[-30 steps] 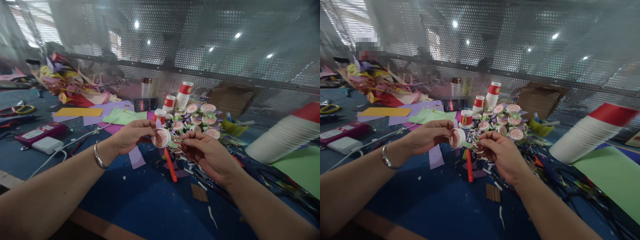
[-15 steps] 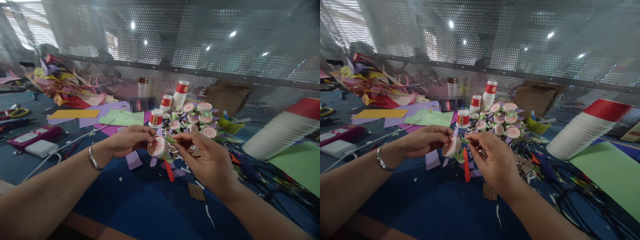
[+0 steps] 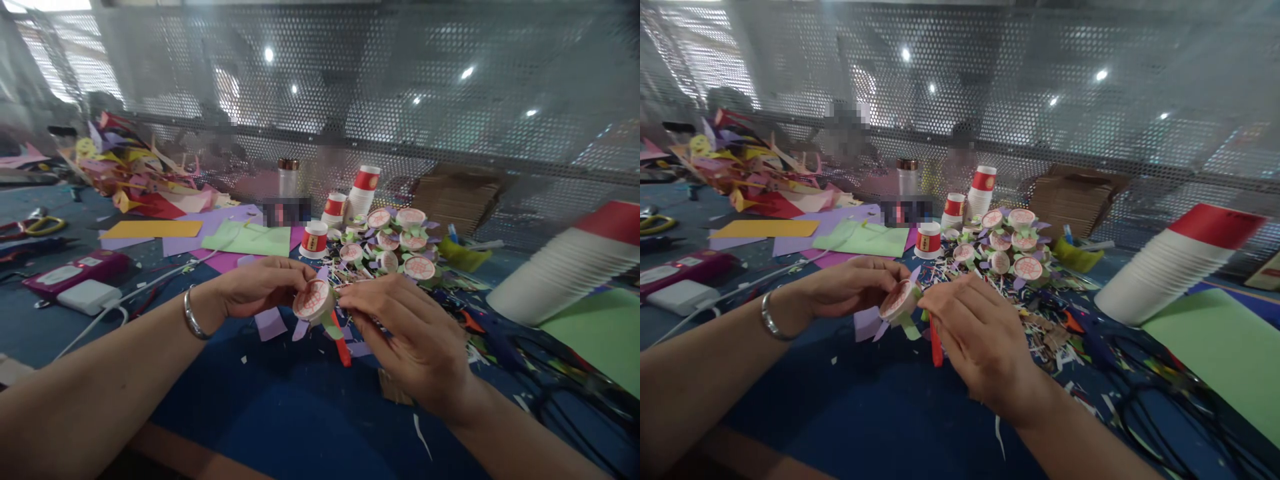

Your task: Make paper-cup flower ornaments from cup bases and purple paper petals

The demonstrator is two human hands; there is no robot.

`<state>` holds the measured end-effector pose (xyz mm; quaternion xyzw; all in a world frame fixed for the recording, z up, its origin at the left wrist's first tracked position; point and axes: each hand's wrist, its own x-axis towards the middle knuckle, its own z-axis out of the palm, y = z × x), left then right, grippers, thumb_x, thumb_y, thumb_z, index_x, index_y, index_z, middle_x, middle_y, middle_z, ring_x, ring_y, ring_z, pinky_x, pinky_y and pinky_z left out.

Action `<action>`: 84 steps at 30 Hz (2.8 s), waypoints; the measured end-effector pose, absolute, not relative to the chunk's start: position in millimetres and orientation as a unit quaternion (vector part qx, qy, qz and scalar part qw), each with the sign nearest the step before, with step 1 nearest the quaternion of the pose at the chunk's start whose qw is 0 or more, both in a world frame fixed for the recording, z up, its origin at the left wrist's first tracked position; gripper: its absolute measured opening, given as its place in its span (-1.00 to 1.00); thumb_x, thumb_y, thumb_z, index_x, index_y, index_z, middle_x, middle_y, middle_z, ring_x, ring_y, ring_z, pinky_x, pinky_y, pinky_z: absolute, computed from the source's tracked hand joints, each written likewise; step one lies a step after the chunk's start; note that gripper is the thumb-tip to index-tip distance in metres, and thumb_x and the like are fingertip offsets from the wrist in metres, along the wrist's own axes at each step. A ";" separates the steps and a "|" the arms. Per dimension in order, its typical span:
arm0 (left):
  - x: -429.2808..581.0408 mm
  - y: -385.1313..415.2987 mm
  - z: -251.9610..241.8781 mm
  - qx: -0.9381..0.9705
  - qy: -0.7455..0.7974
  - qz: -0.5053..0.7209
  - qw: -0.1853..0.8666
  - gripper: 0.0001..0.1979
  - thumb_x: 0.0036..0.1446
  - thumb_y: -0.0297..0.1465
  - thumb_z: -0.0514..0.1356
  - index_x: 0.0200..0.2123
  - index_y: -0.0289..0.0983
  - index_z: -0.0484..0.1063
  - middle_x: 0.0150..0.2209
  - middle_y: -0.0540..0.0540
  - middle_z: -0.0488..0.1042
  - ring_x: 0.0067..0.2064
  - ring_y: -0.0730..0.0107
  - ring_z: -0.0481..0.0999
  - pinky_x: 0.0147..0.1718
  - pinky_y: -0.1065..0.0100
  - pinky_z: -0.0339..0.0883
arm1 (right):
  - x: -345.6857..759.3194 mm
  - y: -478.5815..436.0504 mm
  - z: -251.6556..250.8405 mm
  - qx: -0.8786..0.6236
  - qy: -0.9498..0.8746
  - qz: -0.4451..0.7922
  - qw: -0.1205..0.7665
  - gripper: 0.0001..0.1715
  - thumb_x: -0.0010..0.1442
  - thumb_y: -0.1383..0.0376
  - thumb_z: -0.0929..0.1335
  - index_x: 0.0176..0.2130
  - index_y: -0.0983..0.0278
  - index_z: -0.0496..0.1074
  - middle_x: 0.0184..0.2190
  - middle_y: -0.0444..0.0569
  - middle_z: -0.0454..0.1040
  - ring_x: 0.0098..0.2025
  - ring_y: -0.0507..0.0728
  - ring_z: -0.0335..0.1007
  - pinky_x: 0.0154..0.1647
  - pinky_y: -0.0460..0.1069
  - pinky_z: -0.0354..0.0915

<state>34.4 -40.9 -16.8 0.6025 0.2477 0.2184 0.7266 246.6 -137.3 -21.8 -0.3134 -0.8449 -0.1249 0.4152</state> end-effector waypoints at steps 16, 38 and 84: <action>34.4 -40.2 -18.6 0.576 0.252 0.215 0.748 -0.96 -0.06 -0.49 0.26 -0.45 -0.32 0.52 -0.51 -0.02 0.45 -0.47 0.49 0.35 -0.42 0.44 0.25 | 252.4 -138.1 -23.2 -0.283 -0.863 -0.111 0.405 -0.66 0.23 0.61 0.34 -0.05 0.33 0.45 -0.10 0.11 0.61 -0.05 0.16 0.50 -0.02 0.09 0.44; 32.6 -40.0 -17.3 0.561 0.244 0.214 0.762 -0.93 -0.10 -0.50 0.26 -0.43 -0.34 0.50 -0.52 0.00 0.43 -0.48 0.53 0.34 -0.44 0.49 0.22 | 246.7 -138.5 -20.1 -0.301 -0.842 -0.129 0.429 -0.63 0.24 0.59 0.37 0.00 0.31 0.46 -0.13 0.03 0.61 -0.10 0.11 0.48 -0.02 0.05 0.41; 27.1 -37.3 -14.7 0.584 0.182 0.269 0.744 -0.84 0.01 -0.57 0.26 -0.28 -0.33 0.48 -0.43 -0.02 0.57 -0.42 0.44 0.57 -0.33 0.41 0.44 | 251.7 -132.9 -22.7 -0.412 -0.771 -0.069 0.481 -0.91 0.30 0.40 0.37 -0.17 0.28 0.49 -0.30 -0.06 0.55 -0.26 0.05 0.47 -0.19 -0.03 0.37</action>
